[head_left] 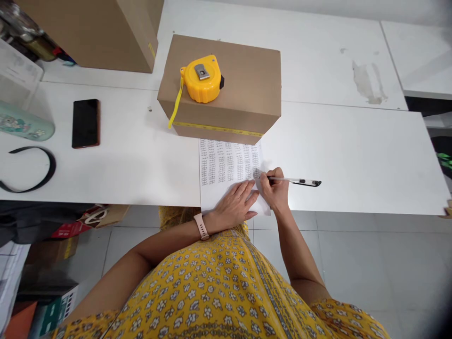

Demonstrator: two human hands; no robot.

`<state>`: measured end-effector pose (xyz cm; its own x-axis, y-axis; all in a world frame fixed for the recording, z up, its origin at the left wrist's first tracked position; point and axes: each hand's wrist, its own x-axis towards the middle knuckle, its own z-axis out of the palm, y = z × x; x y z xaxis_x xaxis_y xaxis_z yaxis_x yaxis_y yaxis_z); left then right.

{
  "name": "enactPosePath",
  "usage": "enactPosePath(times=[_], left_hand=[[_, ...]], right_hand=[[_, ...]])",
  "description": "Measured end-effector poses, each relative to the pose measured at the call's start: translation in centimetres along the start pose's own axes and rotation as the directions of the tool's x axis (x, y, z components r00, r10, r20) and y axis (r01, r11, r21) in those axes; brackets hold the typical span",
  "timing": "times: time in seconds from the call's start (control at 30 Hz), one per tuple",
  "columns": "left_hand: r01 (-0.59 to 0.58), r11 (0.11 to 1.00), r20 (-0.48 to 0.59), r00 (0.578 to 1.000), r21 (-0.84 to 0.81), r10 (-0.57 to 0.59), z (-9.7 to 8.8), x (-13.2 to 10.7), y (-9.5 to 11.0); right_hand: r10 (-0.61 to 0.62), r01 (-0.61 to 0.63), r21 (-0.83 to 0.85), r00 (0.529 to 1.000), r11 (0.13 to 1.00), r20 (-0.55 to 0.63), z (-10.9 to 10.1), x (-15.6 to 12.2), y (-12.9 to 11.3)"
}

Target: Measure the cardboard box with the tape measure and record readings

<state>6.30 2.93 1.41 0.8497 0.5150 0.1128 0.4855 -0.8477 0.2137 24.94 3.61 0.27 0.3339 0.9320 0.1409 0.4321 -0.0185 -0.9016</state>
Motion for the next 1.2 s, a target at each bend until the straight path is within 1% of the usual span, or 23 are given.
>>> enactPosePath(times=[0.27,0.43,0.57,0.87,1.03,1.2], left_hand=[[-0.013,0.999,-0.028,1.000,0.047,0.015,0.1,0.0,0.1],[-0.005,1.000,-0.012,1.000,0.031,0.005,-0.1,0.0,0.1],[-0.007,1.000,0.007,1.000,0.014,0.007,-0.2,0.0,0.0],[-0.011,0.999,-0.009,1.000,0.033,0.011,-0.1,0.0,0.0],[-0.013,1.000,0.004,1.000,0.029,0.012,-0.3,0.0,0.0],[-0.015,1.000,0.001,1.000,0.021,0.015,-0.2,0.0,0.0]], right_hand=[[0.009,-0.009,-0.007,1.000,1.000,0.004,-0.2,0.0,0.2],[0.025,-0.025,0.007,1.000,1.000,0.000,-0.2,0.0,0.1],[0.015,-0.015,0.009,1.000,1.000,-0.026,-0.2,0.0,-0.1],[0.021,-0.021,-0.002,0.999,1.000,-0.030,-0.2,0.0,-0.2],[0.047,-0.049,-0.022,0.996,0.999,-0.080,-0.2,0.0,-0.7],[0.053,-0.054,-0.011,0.996,0.998,-0.067,-0.4,0.1,-0.9]])
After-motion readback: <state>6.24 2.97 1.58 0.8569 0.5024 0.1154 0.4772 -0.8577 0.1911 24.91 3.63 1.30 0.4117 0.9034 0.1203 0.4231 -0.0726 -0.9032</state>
